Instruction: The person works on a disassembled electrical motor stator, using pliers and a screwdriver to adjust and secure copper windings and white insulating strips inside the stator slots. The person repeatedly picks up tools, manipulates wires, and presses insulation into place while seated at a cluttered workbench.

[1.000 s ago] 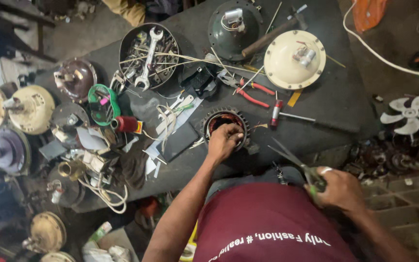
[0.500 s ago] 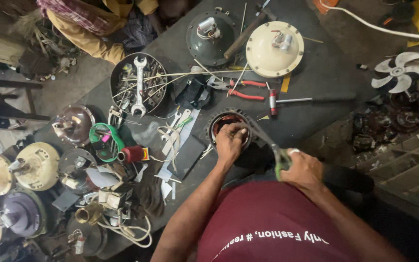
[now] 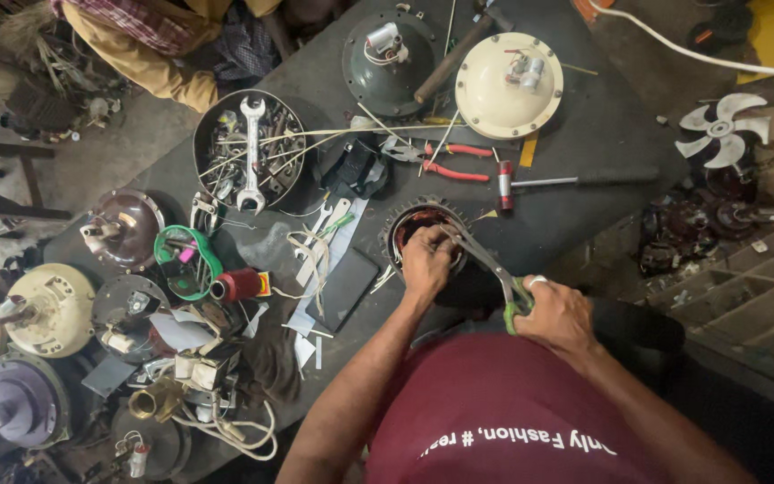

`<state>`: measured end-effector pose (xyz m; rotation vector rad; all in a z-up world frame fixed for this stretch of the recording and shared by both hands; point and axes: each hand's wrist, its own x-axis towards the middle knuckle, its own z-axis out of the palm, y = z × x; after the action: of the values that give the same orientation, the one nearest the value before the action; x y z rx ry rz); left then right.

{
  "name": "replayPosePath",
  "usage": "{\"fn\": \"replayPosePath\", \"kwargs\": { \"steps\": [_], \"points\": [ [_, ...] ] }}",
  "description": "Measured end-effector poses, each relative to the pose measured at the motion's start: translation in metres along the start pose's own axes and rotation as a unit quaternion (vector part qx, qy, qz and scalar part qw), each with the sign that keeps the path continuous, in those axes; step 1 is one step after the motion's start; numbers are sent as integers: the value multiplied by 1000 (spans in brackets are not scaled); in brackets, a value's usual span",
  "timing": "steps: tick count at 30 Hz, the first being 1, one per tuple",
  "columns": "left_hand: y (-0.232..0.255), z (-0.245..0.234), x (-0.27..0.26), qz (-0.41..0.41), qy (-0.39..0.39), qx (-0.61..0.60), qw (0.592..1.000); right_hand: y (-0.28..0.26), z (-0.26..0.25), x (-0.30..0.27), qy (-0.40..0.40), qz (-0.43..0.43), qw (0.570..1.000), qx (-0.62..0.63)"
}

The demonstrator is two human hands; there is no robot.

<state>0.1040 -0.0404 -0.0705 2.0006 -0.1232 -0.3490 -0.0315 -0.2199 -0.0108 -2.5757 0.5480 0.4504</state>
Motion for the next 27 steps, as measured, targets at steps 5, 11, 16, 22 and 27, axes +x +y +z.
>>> {"fn": "replayPosePath", "kwargs": {
  "steps": [5, 11, 16, 22, 27],
  "points": [
    [-6, 0, 1, -35, -7, 1, 999, -16, -7, 10, -1, 10, 1000, -9],
    [-5, 2, 4, -25, -6, 35, 999, 5, 1, 25, 37, -41, 998, -13],
    [16, -2, -2, -35, 5, 24, 999, 62, -10, 45, 106, -82, 991, 3],
    [43, -2, -12, 29, 44, 75, 996, 109, -79, 139, 0, -91, 990, -105],
    [56, 8, -16, 28, 86, 104, 990, 76, -92, 238, -110, -165, 971, -137]
  ]
}}
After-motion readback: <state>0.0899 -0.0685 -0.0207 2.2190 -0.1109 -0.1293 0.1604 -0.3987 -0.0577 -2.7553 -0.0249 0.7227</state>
